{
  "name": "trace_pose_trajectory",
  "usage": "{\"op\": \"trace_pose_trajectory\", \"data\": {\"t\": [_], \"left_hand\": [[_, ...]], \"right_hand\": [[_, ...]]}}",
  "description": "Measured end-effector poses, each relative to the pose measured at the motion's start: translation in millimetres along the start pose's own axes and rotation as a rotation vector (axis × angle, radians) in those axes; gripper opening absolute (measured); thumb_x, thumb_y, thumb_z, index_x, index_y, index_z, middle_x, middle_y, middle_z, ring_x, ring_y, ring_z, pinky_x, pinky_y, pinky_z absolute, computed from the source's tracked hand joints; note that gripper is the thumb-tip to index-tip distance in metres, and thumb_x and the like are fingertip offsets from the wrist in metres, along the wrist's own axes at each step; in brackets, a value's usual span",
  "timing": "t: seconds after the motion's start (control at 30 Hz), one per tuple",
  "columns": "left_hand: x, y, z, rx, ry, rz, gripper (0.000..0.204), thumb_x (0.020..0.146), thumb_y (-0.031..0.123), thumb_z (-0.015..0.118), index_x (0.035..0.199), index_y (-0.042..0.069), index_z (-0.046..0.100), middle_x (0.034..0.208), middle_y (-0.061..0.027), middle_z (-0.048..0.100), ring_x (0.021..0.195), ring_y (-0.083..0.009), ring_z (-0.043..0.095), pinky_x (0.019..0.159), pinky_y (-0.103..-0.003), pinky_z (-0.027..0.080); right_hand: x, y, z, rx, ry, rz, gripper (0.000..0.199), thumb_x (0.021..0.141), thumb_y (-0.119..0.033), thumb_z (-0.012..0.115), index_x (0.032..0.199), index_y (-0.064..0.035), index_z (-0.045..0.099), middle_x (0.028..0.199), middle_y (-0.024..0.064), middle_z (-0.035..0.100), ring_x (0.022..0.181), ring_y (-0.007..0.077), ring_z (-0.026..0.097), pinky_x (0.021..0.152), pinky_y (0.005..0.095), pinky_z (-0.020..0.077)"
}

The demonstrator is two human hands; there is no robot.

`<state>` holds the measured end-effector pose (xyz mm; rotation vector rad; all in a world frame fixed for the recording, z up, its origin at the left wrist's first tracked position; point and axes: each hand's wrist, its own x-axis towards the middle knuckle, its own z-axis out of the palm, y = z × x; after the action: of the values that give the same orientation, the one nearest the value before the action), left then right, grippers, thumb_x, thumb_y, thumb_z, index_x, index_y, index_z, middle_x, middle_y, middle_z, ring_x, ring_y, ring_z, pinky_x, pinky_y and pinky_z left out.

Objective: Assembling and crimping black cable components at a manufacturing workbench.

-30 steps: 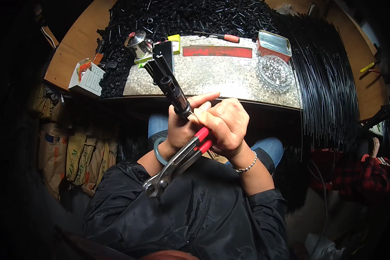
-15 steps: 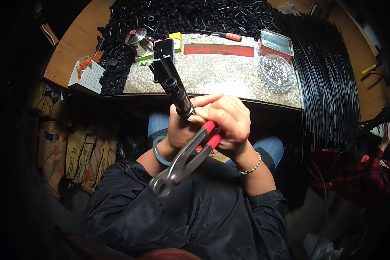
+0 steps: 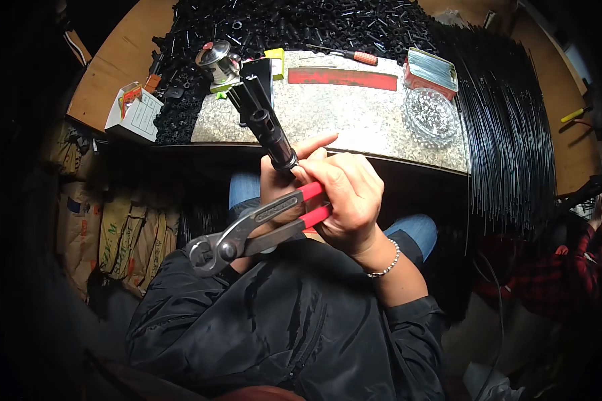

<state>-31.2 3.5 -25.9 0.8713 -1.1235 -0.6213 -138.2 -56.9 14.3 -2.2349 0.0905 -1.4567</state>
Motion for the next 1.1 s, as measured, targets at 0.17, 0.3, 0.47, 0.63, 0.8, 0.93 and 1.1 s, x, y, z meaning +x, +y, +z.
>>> {"op": "trace_pose_trajectory", "data": {"t": [0.17, 0.3, 0.47, 0.63, 0.8, 0.93, 1.1], "left_hand": [[0, 6, 7, 0.100, 0.135, -0.038, 0.024, 0.087, 0.005, 0.059, 0.109, -0.005, 0.062, 0.072, 0.0016, 0.056, 0.063, -0.0045, 0.044, 0.057, -0.022, 0.039], [8, 20, 4, 0.117, 0.218, -0.219, 0.025, 0.093, 0.011, 0.055, 0.109, -0.005, 0.061, 0.059, 0.0065, 0.049, 0.050, -0.0004, 0.036, 0.044, -0.019, 0.026], [2, 14, 0, 0.073, 0.040, -0.027, 0.020, 0.090, 0.006, 0.057, 0.106, -0.004, 0.062, 0.068, -0.0013, 0.061, 0.053, -0.0014, 0.045, 0.047, -0.016, 0.033], [2, 13, 1, 0.061, 0.026, -0.180, 0.017, 0.086, -0.001, 0.061, 0.101, -0.008, 0.062, 0.080, -0.0093, 0.066, 0.071, -0.0118, 0.063, 0.064, -0.023, 0.051], [4, 14, 5, -0.077, 0.031, -0.162, 0.012, 0.086, 0.000, 0.061, 0.095, -0.008, 0.062, 0.077, -0.0075, 0.065, 0.067, -0.0101, 0.061, 0.060, -0.021, 0.049], [2, 17, -1, 0.153, 0.138, -0.230, 0.008, 0.086, 0.003, 0.062, 0.089, -0.005, 0.062, 0.070, -0.0017, 0.062, 0.058, -0.0032, 0.053, 0.051, -0.017, 0.040], [5, 16, 0, 0.168, 0.210, -0.245, 0.007, 0.084, 0.002, 0.063, 0.085, -0.005, 0.065, 0.063, 0.0022, 0.059, 0.058, -0.0024, 0.050, 0.051, -0.020, 0.041]], "right_hand": [[-13, 0, 15, 0.086, 0.109, 0.135, 0.010, 0.080, 0.001, 0.066, 0.086, -0.0001, 0.058, 0.065, 0.0078, 0.054, 0.054, 0.0155, 0.049, 0.048, 0.0258, 0.0381], [-25, -2, 17, 0.278, 0.115, 0.318, 0.004, 0.088, -0.004, 0.057, 0.085, -0.0010, 0.057, 0.066, 0.0032, 0.052, 0.054, 0.0110, 0.045, 0.051, 0.0222, 0.0360], [-24, 5, -5, 0.581, 0.087, 0.822, 0.019, 0.093, -0.017, 0.054, 0.083, -0.0008, 0.058, 0.062, -0.0012, 0.051, 0.054, 0.0054, 0.044, 0.050, 0.0192, 0.0339], [-25, 11, -11, 0.653, 0.057, 0.891, 0.021, 0.093, -0.017, 0.056, 0.079, -0.0014, 0.061, 0.063, -0.0052, 0.050, 0.057, 0.0016, 0.042, 0.051, 0.0190, 0.0324], [-29, 15, -18, 0.670, -0.056, 0.937, 0.024, 0.095, -0.020, 0.052, 0.085, 0.0002, 0.060, 0.061, -0.0013, 0.050, 0.051, 0.0047, 0.043, 0.048, 0.0194, 0.0343], [-19, 3, -38, 0.569, -0.284, 1.043, 0.028, 0.097, -0.022, 0.047, 0.104, 0.0014, 0.060, 0.061, -0.0013, 0.049, 0.051, 0.0033, 0.040, 0.049, 0.0187, 0.0330], [-33, -12, -79, 0.651, -0.728, 1.145, 0.035, 0.098, -0.016, 0.043, 0.130, -0.0069, 0.048, 0.072, 0.0010, 0.057, 0.056, 0.0044, 0.043, 0.054, 0.0185, 0.0376]]}}
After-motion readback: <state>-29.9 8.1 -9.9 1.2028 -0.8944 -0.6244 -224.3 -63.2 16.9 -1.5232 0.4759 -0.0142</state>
